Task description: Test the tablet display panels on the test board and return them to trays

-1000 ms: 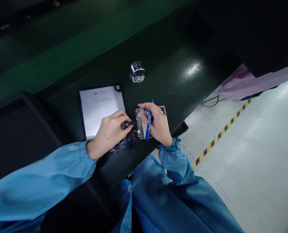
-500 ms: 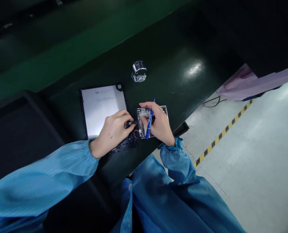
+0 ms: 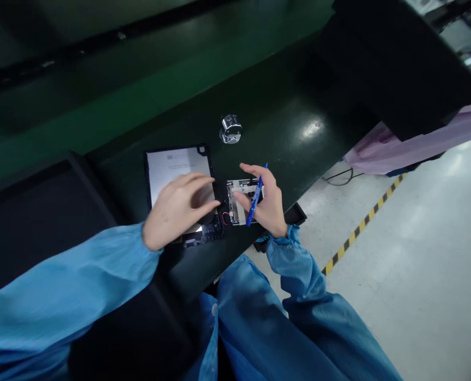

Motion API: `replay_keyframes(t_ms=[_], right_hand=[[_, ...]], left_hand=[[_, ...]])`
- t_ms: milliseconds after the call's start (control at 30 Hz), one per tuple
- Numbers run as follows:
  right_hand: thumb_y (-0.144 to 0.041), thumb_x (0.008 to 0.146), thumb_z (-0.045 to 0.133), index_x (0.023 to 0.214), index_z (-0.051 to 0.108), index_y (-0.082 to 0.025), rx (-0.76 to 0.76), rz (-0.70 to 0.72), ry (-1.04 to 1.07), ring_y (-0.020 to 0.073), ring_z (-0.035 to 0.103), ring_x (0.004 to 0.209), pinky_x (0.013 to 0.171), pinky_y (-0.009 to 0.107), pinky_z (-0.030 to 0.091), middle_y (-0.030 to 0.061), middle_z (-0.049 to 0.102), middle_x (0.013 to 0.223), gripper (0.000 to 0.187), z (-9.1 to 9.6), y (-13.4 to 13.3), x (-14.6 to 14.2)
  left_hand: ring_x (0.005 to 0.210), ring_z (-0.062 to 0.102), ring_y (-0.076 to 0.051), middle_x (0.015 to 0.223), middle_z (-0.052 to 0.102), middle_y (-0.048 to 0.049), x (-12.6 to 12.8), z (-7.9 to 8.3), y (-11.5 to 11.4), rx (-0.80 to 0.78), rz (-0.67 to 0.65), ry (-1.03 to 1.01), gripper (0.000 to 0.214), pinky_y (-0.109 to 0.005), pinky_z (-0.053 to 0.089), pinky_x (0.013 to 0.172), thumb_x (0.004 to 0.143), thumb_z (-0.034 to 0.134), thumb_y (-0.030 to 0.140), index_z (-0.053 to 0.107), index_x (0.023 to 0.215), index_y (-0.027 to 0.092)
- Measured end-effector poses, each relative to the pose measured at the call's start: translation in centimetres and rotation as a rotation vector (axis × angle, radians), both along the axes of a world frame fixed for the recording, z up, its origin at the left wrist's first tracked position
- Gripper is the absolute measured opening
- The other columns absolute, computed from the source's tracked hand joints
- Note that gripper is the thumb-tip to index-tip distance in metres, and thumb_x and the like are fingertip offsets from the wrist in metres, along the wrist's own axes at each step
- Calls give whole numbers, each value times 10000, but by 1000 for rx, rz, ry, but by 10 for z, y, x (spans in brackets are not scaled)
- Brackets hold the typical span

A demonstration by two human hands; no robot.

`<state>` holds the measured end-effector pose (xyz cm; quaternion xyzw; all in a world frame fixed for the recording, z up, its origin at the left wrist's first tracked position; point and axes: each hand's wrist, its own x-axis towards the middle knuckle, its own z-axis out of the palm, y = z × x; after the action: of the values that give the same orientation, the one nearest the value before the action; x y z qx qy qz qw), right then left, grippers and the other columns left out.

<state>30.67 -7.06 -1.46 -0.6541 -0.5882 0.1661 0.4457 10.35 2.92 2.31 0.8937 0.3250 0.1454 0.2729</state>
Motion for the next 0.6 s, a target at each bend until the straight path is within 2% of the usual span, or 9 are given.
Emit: replay_keyframes(t_ms=[100,167,200,267,333,433,533,600], right_hand=[[-519,711,806,1431,398,-287,-127,278,-164,343,480,1346,1148,590,338,95,540,1428,859,8,-8,-1],[-542,612,863,1534,234,-265,-183,409,-283,382,384,1417,1187,641,228,140,435,1519,1150,7,-8,-5],[-544,588,874,1558,165,-250,-194,441,-322,394,346,1437,1195,655,187,161,396,1542,1237,5,-7,-8],[-551,589,869,1573,100,-229,-203,477,-367,401,318,1452,1197,664,150,187,373,1553,1289,1,-3,-12],[-573,610,849,1575,89,-222,-207,502,-384,397,318,1453,1195,669,132,194,380,1548,1277,-2,2,-14],[-576,624,841,1574,107,-203,-226,519,-388,385,298,1465,1199,660,119,207,374,1549,1257,-4,5,-14],[-575,618,846,1570,153,-181,-256,526,-352,388,290,1467,1208,650,65,216,364,1552,1242,-3,6,-10],[-602,609,840,1568,182,-188,-268,562,-232,392,306,1460,1213,641,62,204,363,1557,1234,4,6,-3]], left_hand=[[1280,545,-345,1434,549,-129,-43,12,6,-263,208,-30,604,-504,472,1035,866,633,497,508,1391,226],[1354,470,-374,1500,473,-154,-69,15,3,-458,379,-47,680,-525,483,1033,832,671,482,455,1430,241],[1377,438,-385,1505,462,-167,-77,14,0,-546,462,-68,671,-534,486,1031,813,697,447,469,1410,240],[1379,437,-378,1474,491,-177,-85,11,-8,-704,621,-160,558,-530,497,1021,797,714,351,531,1312,242],[1323,506,-329,1381,567,-157,-80,6,-12,-804,768,-301,374,-479,518,1001,783,695,265,584,1139,236],[1163,596,-242,1074,664,-91,-63,6,-6,-857,932,-463,130,-371,516,970,734,641,240,580,844,202],[948,626,-217,787,619,-43,-44,24,6,-969,1027,-519,74,-336,514,882,721,565,260,556,700,190],[860,622,-212,744,609,-36,-31,45,8,-1046,961,-619,84,-331,514,829,743,513,244,571,726,185]])
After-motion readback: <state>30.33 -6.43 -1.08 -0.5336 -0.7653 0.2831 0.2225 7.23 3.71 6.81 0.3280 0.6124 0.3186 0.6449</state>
